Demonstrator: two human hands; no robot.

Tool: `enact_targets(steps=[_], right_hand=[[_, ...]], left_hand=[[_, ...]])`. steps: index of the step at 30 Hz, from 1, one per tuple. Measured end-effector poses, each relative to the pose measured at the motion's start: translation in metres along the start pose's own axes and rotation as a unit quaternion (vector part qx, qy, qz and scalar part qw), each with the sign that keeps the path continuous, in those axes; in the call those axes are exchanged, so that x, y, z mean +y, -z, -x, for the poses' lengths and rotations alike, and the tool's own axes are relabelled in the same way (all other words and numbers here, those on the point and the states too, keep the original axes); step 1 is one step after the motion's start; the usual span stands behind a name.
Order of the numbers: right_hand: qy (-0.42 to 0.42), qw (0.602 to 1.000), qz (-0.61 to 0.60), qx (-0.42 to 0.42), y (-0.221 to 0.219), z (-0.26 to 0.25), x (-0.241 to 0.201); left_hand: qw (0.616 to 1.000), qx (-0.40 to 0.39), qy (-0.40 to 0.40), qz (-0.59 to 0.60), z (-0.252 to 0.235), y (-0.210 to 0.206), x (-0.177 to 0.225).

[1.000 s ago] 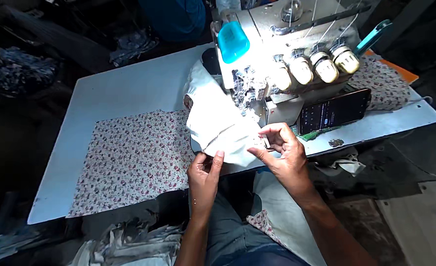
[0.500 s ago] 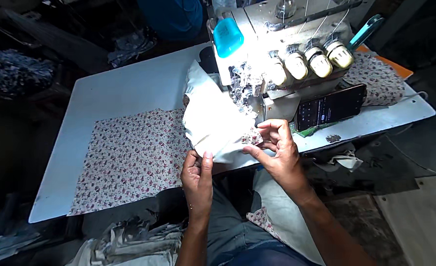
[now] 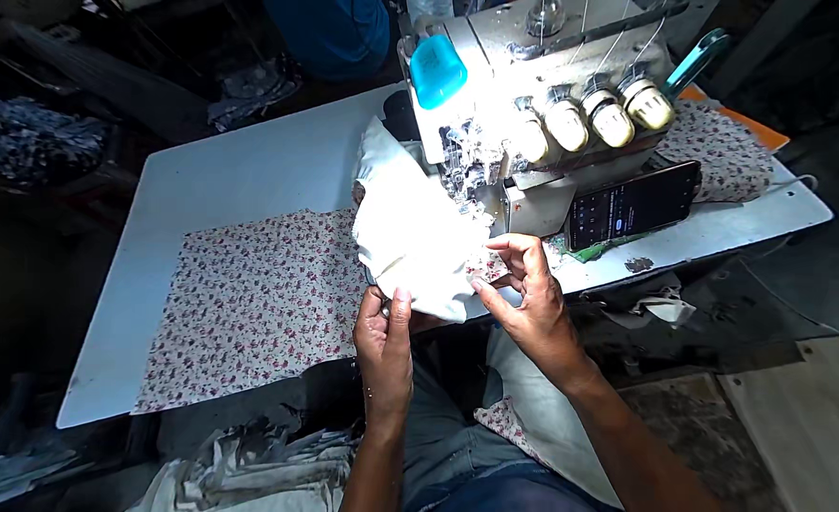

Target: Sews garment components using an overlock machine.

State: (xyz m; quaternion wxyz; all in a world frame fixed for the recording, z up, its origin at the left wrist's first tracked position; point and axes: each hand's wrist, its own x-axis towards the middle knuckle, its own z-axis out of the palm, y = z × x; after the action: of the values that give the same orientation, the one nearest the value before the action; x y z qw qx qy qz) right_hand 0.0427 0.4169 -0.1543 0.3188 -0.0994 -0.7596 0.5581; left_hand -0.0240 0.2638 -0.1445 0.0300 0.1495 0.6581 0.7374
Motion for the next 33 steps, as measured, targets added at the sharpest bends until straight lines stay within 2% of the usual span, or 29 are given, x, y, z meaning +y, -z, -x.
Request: enact_targets(steps=[6,13,17,22,24,27,31,33], right_hand=[[-0.033,0.996,-0.029,0.075,0.000,-0.001,0.001],[-0.008,0.997,-0.073,-0.007,0.004,0.000,0.004],[-0.003,1.000,-0.022,0.019,-0.003,0.004,0.007],[-0.022,0.996,-0.039,0.073,0.001,0.003,0.005],[-0.034,0.994,-0.072,0.073,0.005,0.003,0.004],[-0.067,0.978,-0.183,0.072,0.008,0.005,0.006],[-0.172,0.924,-0.337,0.062,0.009,0.011,0.007],[-0.230,0.899,-0.369,0.055,0.008,0.011,0.006]], left_hand=[[1.000,0.008,0.011,0.003,-0.001,0.003,0.001],[1.000,0.009,0.007,0.006,-0.001,-0.001,0.001],[1.000,0.013,0.021,0.015,0.000,-0.002,0.002],[1.000,0.011,0.019,0.022,0.001,0.000,0.003],[1.000,0.008,0.018,0.024,0.001,-0.001,0.003],[1.000,0.015,0.008,0.018,0.000,-0.001,0.000],[0.999,0.027,-0.035,-0.019,-0.003,0.000,-0.007],[0.997,0.037,-0.048,-0.044,-0.003,-0.001,-0.008]])
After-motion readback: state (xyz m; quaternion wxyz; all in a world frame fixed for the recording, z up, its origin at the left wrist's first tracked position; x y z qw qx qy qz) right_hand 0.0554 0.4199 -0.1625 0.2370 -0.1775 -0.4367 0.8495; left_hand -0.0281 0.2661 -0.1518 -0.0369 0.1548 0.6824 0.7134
